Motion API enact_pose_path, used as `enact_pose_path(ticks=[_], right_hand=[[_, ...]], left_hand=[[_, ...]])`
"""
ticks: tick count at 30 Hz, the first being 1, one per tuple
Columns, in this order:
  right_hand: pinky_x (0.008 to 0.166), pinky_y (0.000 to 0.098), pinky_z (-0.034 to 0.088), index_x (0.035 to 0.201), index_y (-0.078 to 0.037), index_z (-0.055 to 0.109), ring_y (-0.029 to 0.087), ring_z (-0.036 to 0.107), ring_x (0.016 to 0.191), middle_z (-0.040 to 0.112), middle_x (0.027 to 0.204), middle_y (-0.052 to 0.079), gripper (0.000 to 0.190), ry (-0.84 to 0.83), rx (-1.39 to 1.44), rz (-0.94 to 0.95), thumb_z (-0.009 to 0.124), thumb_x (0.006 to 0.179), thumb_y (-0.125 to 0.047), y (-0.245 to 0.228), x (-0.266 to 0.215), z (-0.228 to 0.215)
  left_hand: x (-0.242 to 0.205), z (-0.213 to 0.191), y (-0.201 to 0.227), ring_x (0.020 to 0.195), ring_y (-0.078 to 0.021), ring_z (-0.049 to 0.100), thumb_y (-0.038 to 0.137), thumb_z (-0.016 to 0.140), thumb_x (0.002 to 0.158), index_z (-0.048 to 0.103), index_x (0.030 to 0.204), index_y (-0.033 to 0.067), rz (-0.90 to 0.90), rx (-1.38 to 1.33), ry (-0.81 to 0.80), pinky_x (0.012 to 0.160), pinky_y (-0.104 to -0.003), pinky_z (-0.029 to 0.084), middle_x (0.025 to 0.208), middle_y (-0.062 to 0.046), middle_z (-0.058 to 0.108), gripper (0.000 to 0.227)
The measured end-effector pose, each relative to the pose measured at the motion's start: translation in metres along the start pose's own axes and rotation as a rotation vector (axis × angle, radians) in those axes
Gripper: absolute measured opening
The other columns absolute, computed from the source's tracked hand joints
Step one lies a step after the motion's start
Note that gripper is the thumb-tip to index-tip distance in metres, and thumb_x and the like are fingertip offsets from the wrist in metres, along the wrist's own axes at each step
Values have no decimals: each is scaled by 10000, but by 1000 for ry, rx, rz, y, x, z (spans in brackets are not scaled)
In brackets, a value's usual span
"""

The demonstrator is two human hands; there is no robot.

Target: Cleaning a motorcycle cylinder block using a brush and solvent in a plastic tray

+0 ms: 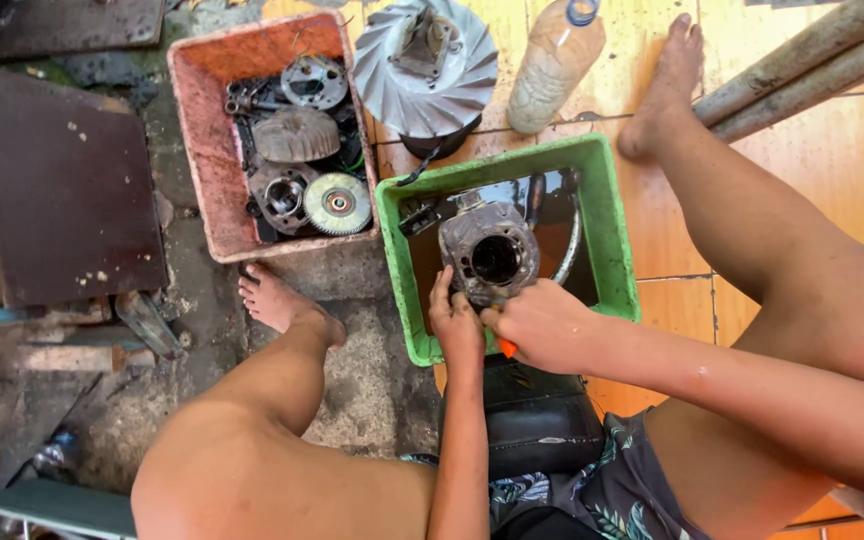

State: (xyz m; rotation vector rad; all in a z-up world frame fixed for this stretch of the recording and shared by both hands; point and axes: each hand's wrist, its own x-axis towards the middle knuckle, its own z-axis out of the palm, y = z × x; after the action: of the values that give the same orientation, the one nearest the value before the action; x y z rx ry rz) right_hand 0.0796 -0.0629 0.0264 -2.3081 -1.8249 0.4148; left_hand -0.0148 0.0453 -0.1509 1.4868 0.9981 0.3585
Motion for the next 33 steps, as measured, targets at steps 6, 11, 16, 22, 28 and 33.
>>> enact_pose_path(ticks=[6, 11, 16, 22, 28, 33], right_hand=[[680, 423, 590, 933, -106, 666, 318, 745, 840, 735, 825, 95, 101, 19, 129, 142, 621, 919, -194, 0, 8, -27], [670, 381, 610, 830, -140, 697, 248, 727, 610, 715, 635, 57, 166, -130, 343, 299, 593, 943, -203, 6, 13, -49], [640, 454, 571, 890, -124, 690, 347, 704, 649, 691, 656, 122, 143, 81, 521, 330, 605, 953, -219, 20, 14, -69], [771, 456, 582, 930, -174, 743, 343, 751, 827, 774, 818, 131, 124, 147, 259, 272, 654, 919, -259, 31, 15, -61], [796, 461, 605, 1003, -88, 746, 315, 764, 806, 781, 825, 149, 140, 1, 343, 257, 653, 911, -135, 29, 14, -89], [746, 421, 615, 1001, -100, 751, 294, 761, 799, 781, 832, 141, 126, 94, 228, 228, 651, 939, -145, 38, 12, -87]], left_hand=[[1, 2, -14, 1337, -400, 520, -76, 446, 890, 619, 1388, 66, -32, -223, -65, 1144, -511, 381, 1359, -254, 598, 546], [7, -2, -14, 1363, -442, 487, 113, 453, 963, 652, 1373, 235, -213, -183, -62, 1040, -608, 460, 1468, -183, 547, 472], [-1, 1, 15, 1407, -434, 429, 124, 416, 989, 614, 1407, 212, -246, -187, -80, 1101, -610, 407, 1534, -184, 469, 471], [0, 4, 13, 1411, -463, 408, 95, 430, 965, 634, 1381, 171, -182, -196, -63, 1142, -615, 362, 1525, -224, 470, 470], [-7, 4, 24, 1404, -452, 429, 82, 484, 919, 666, 1338, 144, -168, -162, -36, 1162, -571, 353, 1492, -234, 512, 461], [-5, -1, 22, 1416, -443, 417, 67, 485, 908, 664, 1343, 119, -152, -150, -71, 1174, -543, 345, 1497, -259, 491, 473]])
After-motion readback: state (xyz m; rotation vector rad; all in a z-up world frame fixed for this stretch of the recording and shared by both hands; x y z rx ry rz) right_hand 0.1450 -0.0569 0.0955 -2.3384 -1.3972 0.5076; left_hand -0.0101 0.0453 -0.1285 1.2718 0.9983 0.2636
